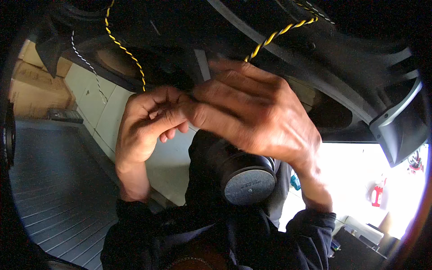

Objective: The person connects wires to a speaker driver and secures it into a speaker enclosure. They strip and twist wires, attach them to terminals, and place the driver into the enclosure.

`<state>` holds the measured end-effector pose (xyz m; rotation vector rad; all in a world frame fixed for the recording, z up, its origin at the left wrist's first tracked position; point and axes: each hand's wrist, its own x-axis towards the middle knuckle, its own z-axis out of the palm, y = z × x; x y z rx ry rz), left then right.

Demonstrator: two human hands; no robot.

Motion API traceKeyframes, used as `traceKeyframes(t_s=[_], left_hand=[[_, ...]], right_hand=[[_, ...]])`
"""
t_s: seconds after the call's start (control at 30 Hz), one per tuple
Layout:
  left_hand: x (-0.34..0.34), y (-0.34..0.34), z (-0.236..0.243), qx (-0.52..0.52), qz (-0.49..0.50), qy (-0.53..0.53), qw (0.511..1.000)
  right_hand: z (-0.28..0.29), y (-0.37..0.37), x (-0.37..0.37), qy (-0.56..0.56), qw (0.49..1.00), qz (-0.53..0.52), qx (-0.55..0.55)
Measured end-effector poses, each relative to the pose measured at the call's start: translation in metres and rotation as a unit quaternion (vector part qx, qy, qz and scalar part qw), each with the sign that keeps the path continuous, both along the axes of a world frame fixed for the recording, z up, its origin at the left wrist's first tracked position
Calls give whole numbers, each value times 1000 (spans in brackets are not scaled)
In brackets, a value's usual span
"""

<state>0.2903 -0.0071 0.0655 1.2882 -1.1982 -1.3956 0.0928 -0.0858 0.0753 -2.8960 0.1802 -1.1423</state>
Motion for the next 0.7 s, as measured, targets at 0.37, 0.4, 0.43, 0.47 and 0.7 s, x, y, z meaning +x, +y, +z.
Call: traceKeyframes(t_s=[0.37,0.4,0.43,0.47,0.7], left_hand=[[12,-21,-13,-449,43,-330,829],[11,-22,-15,-478,47,-344,807],[11,-24,-15,-507,53,-359,782],[11,-25,-16,-535,59,-374,755],[27,-25,-29,-695,71,-427,573]], right_hand=[[7,6,10,-7,907,-72,414],[6,7,9,-11,904,-72,422],[7,7,8,-17,901,-71,428],[7,7,7,-22,898,-70,435],[29,6,11,-20,690,-17,723]])
